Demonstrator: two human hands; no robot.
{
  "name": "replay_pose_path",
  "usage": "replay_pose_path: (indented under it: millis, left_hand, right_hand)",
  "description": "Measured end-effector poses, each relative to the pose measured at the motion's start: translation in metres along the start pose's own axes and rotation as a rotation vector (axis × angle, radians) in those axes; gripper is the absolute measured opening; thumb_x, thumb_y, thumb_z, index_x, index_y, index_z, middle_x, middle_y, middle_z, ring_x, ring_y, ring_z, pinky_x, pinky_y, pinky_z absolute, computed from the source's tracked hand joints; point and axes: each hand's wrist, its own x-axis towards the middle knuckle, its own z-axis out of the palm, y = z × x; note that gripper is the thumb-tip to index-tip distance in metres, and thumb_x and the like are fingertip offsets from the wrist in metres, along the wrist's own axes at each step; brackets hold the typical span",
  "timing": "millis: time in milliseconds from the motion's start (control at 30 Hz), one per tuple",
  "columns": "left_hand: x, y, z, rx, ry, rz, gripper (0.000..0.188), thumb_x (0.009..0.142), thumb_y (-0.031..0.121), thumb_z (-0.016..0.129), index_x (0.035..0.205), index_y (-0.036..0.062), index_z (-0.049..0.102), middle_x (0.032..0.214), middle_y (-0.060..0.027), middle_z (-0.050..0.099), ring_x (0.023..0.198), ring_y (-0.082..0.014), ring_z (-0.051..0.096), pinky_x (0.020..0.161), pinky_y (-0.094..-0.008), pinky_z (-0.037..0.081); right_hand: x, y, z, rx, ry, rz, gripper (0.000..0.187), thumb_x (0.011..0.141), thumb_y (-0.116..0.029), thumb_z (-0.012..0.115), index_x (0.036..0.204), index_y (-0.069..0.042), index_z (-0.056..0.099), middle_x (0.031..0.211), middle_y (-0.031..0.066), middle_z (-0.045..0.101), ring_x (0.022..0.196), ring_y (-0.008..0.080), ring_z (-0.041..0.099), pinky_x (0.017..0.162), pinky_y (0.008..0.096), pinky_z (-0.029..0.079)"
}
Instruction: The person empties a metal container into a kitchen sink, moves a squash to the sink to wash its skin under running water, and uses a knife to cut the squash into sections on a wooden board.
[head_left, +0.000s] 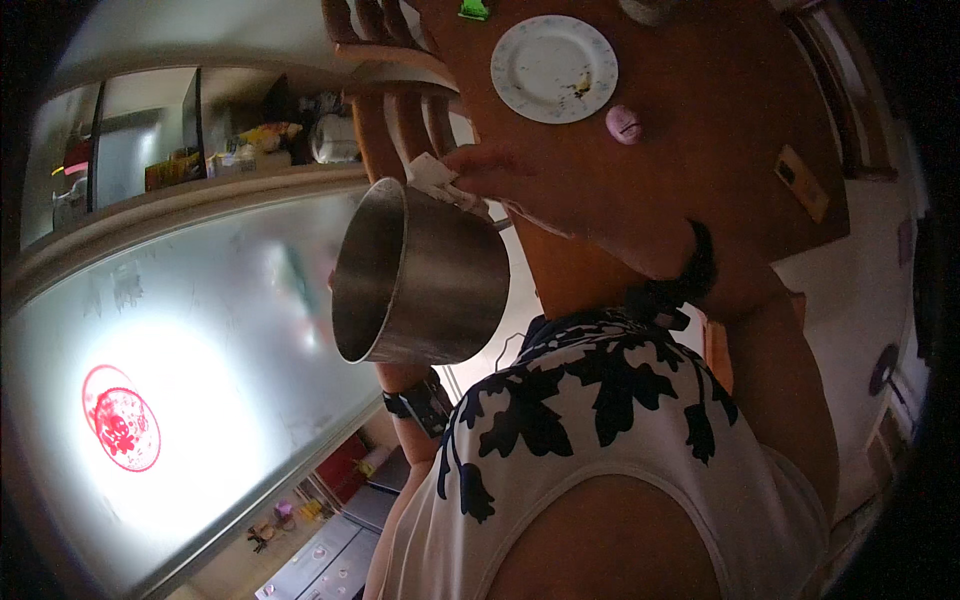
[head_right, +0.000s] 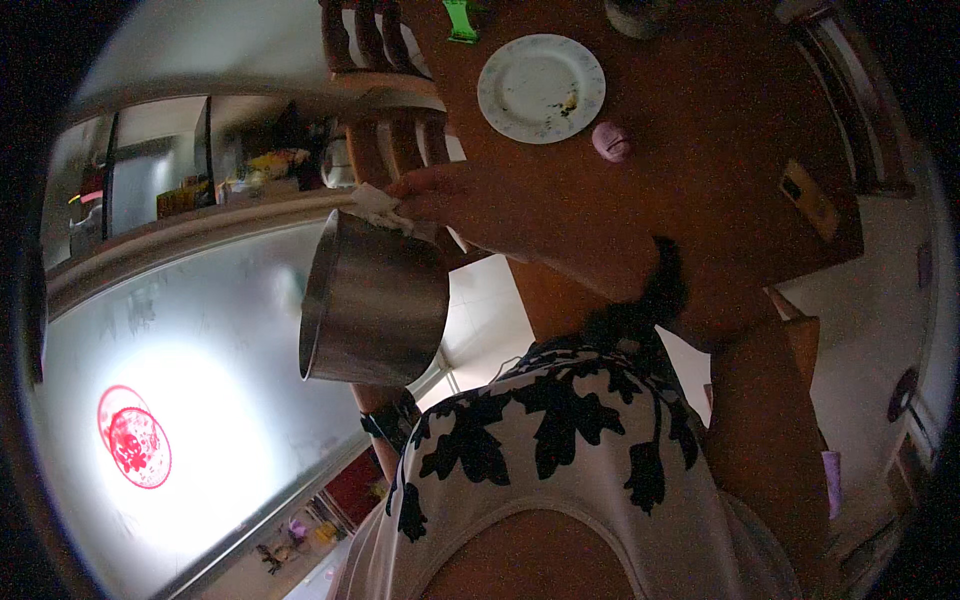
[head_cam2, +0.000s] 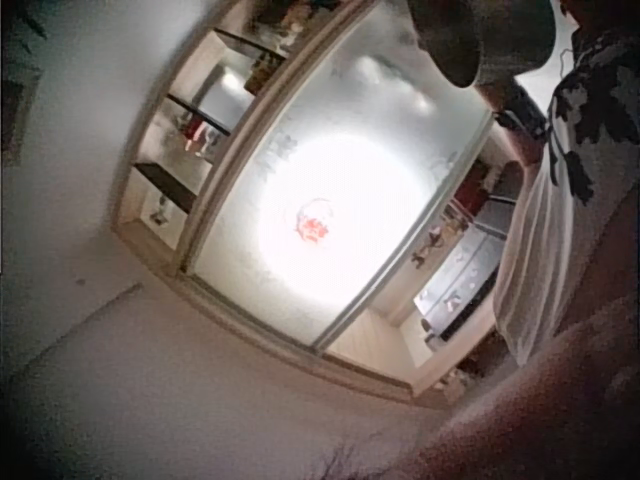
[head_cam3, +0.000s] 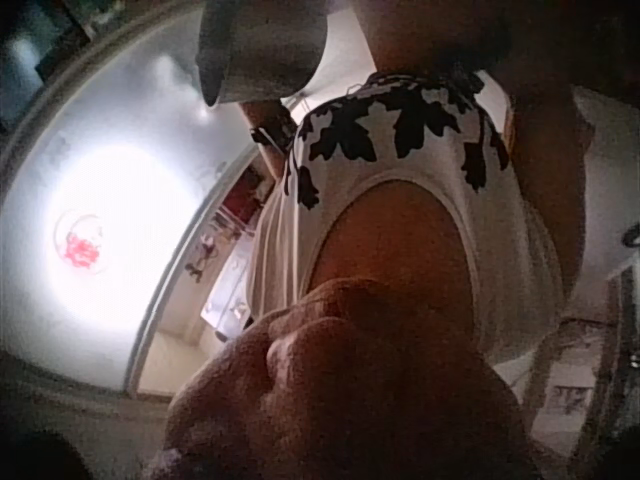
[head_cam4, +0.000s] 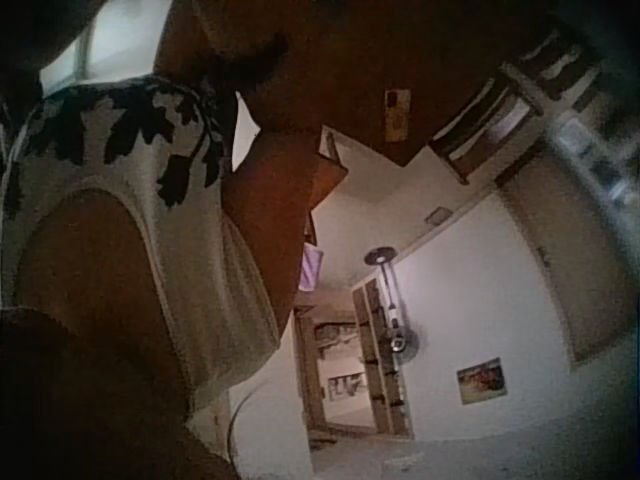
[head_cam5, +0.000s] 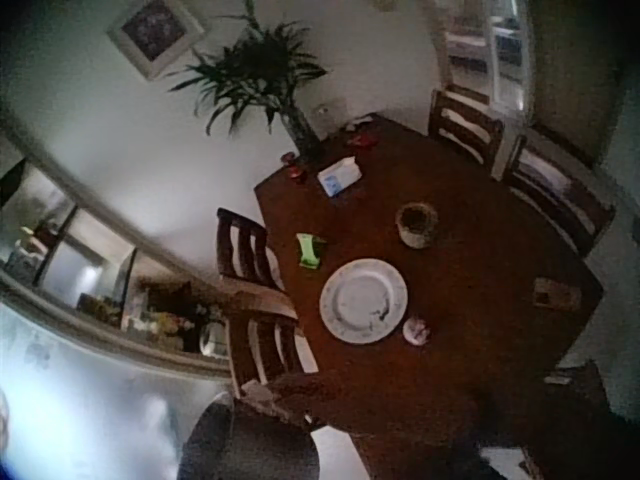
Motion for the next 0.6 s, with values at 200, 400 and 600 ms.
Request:
replay_pose_path:
  millis: [200, 400, 600]
  left_hand:
    - [0.001, 0.052, 0.163, -0.101, -0.094, 0.198, 0.036, 0.095, 0.028, 0.043, 0.122, 0.0047, 0.046, 0.118, -0.0103, 0.051, 0.104, -0.02, 0.051, 0.087, -0.032, 0.043]
    - [0.046, 0.069, 0.13, 0.103, -0.011, 0.351, 0.016, 0.087, 0.017, 0.053, 0.079, 0.0037, 0.058, 0.073, -0.0025, 0.057, 0.062, -0.0103, 0.049, 0.055, -0.0233, 0.04]
    - [0.058, 0.117, 0.18, 0.695, -0.405, 0.366, 0.018, 0.079, 0.017, 0.064, 0.068, 0.002, 0.06, 0.061, -0.0004, 0.055, 0.055, -0.0057, 0.048, 0.05, -0.0224, 0.038]
  right_hand:
    - [-0.014, -0.014, 0.033, -0.537, 0.051, -0.057, 0.041, 0.092, -0.028, 0.051, 0.124, -0.003, 0.046, 0.116, 0.0179, 0.054, 0.103, 0.0213, 0.057, 0.088, 0.0336, 0.05]
    - [-0.035, -0.03, -0.003, -0.719, 0.075, -0.042, 0.032, 0.093, -0.022, 0.05, 0.12, -0.004, 0.05, 0.112, 0.0128, 0.056, 0.1, 0.0184, 0.057, 0.086, 0.0305, 0.051]
    - [-0.039, -0.077, 0.02, -1.048, -0.015, -0.4, 0.024, 0.088, -0.013, 0.056, 0.112, -0.007, 0.056, 0.113, 0.0086, 0.056, 0.102, 0.0168, 0.056, 0.081, 0.0279, 0.053]
